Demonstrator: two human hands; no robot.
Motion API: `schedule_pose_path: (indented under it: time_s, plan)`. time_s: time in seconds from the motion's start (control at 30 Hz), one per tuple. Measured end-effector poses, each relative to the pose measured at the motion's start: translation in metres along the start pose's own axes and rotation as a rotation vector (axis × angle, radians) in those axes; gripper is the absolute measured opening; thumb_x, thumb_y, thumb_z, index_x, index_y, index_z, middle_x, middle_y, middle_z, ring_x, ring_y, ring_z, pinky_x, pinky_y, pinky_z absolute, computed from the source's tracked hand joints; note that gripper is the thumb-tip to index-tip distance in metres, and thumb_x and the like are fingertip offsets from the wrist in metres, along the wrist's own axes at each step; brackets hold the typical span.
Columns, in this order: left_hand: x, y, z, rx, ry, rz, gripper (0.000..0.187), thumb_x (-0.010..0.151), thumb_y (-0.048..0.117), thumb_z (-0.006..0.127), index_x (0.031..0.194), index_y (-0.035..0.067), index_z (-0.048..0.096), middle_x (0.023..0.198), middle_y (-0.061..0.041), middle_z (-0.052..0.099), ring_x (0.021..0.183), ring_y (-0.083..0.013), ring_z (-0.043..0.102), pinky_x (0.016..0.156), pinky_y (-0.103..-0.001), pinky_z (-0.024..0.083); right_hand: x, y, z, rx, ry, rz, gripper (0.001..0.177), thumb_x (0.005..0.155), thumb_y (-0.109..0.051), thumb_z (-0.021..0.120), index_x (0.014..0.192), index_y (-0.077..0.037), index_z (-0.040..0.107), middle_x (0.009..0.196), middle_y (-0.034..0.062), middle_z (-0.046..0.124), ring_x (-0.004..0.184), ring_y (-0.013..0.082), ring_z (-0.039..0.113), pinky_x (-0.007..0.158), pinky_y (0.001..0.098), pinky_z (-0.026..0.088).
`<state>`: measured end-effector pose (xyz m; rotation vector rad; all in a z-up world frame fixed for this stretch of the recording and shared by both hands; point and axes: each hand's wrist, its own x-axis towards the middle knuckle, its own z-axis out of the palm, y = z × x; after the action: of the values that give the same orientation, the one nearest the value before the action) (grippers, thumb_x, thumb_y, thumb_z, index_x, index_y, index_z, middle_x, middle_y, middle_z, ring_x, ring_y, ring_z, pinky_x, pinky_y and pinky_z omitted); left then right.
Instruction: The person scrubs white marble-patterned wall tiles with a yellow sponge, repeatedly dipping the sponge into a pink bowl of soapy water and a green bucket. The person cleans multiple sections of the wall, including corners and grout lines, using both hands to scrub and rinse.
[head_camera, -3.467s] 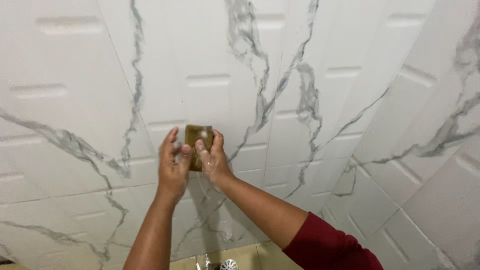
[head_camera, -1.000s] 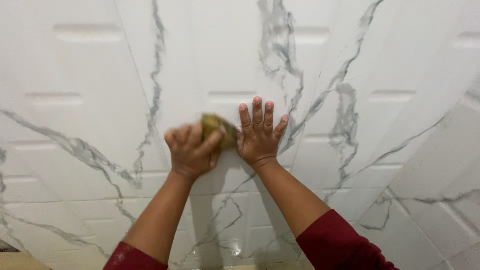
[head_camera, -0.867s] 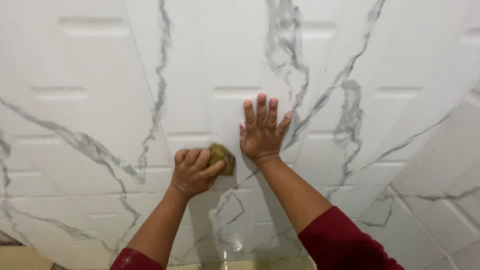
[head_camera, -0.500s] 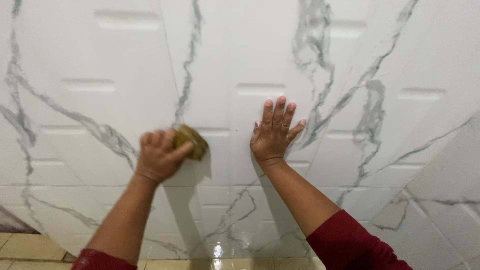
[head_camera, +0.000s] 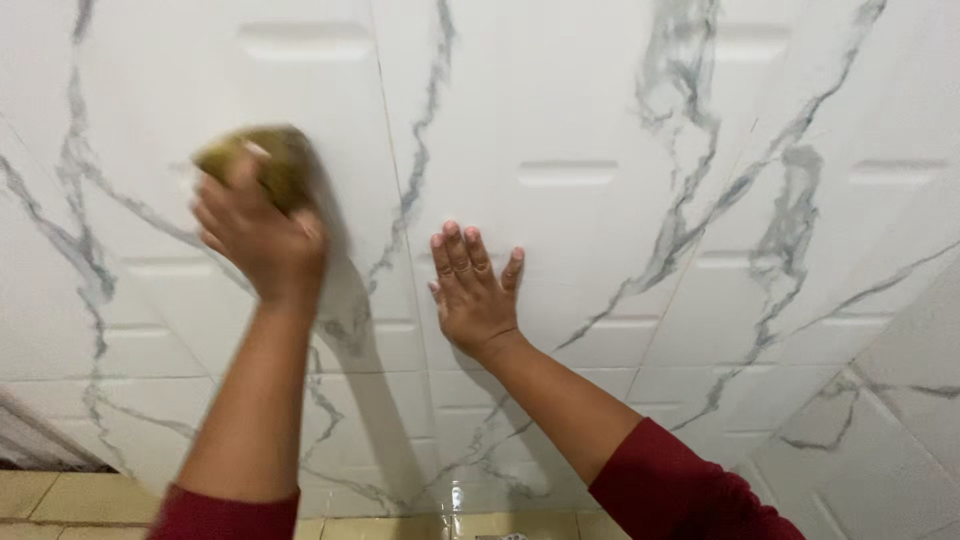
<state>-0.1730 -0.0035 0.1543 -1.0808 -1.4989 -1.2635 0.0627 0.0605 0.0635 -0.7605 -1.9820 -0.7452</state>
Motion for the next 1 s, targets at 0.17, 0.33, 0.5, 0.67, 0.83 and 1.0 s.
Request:
schedule_pose_path:
  time_s: [0.17, 0.33, 0.5, 0.67, 0.83, 1.0]
  plan:
    - [-0.089, -0.001, -0.004, -0.011, -0.213, 0.179, 0.055, 0.08, 0.024, 0.077, 0.127, 0.034, 0.049, 0.125, -0.015, 0.048, 0.118, -0.0355, 0.045, 0.097, -0.055, 0.033, 0.015, -0.016, 0.006, -0.054, 0.021, 0.011, 0.071, 0.11, -0.029, 0.048, 0.169, -0.012, 0.012, 0.176, 0.0045, -0.003, 0.162, 0.0211, -0.011, 0.12, 0.0629, -0.022]
    - [-0.147, -0.018, -0.017, -0.039, -0.263, 0.372, 0.045, 0.078, 0.024, 0.075, 0.12, 0.032, 0.061, 0.121, -0.011, 0.053, 0.11, -0.0322, 0.051, 0.093, -0.052, 0.034, 0.016, -0.028, 0.009, 0.008, 0.003, 0.0, 0.071, 0.109, -0.028, 0.048, 0.168, -0.011, 0.012, 0.176, 0.0055, -0.001, 0.161, 0.022, -0.01, 0.118, 0.064, -0.022]
    - [-0.136, -0.009, -0.025, 0.008, -0.211, 0.383, 0.041, 0.082, 0.025, 0.075, 0.121, 0.032, 0.063, 0.123, -0.012, 0.055, 0.108, -0.0315, 0.052, 0.094, -0.051, 0.035, 0.012, -0.032, 0.007, 0.017, 0.05, -0.003, 0.07, 0.111, -0.025, 0.048, 0.17, -0.012, 0.013, 0.177, 0.0037, -0.001, 0.163, 0.0198, -0.01, 0.119, 0.0629, -0.024]
    - [-0.059, 0.023, -0.021, 0.03, -0.095, 0.297, 0.042, 0.089, 0.022, 0.076, 0.128, 0.029, 0.065, 0.126, -0.01, 0.053, 0.112, -0.0301, 0.049, 0.094, -0.048, 0.032, 0.015, -0.029, 0.009, -0.102, -0.076, 0.022, 0.071, 0.103, -0.018, 0.048, 0.167, -0.012, 0.016, 0.174, 0.004, 0.003, 0.159, 0.0189, -0.007, 0.116, 0.0644, -0.025]
    - [0.023, 0.054, -0.008, -0.046, 0.02, 0.204, 0.062, 0.08, 0.016, 0.074, 0.138, 0.026, 0.055, 0.133, -0.014, 0.046, 0.117, -0.0299, 0.046, 0.099, -0.051, 0.032, 0.024, -0.023, 0.007, 0.048, 0.082, -0.003, 0.07, 0.109, -0.026, 0.05, 0.168, -0.007, 0.017, 0.176, 0.0063, 0.002, 0.162, 0.0186, -0.006, 0.116, 0.0637, -0.026]
    - [0.022, 0.067, -0.005, -0.099, 0.086, 0.139, 0.061, 0.079, 0.016, 0.072, 0.136, 0.028, 0.055, 0.131, -0.01, 0.048, 0.116, -0.0287, 0.047, 0.098, -0.048, 0.033, 0.038, -0.023, 0.01, 0.041, 0.172, 0.059, 0.066, 0.111, -0.026, 0.052, 0.168, -0.01, 0.022, 0.177, 0.0041, 0.007, 0.164, 0.0168, -0.003, 0.119, 0.063, -0.025]
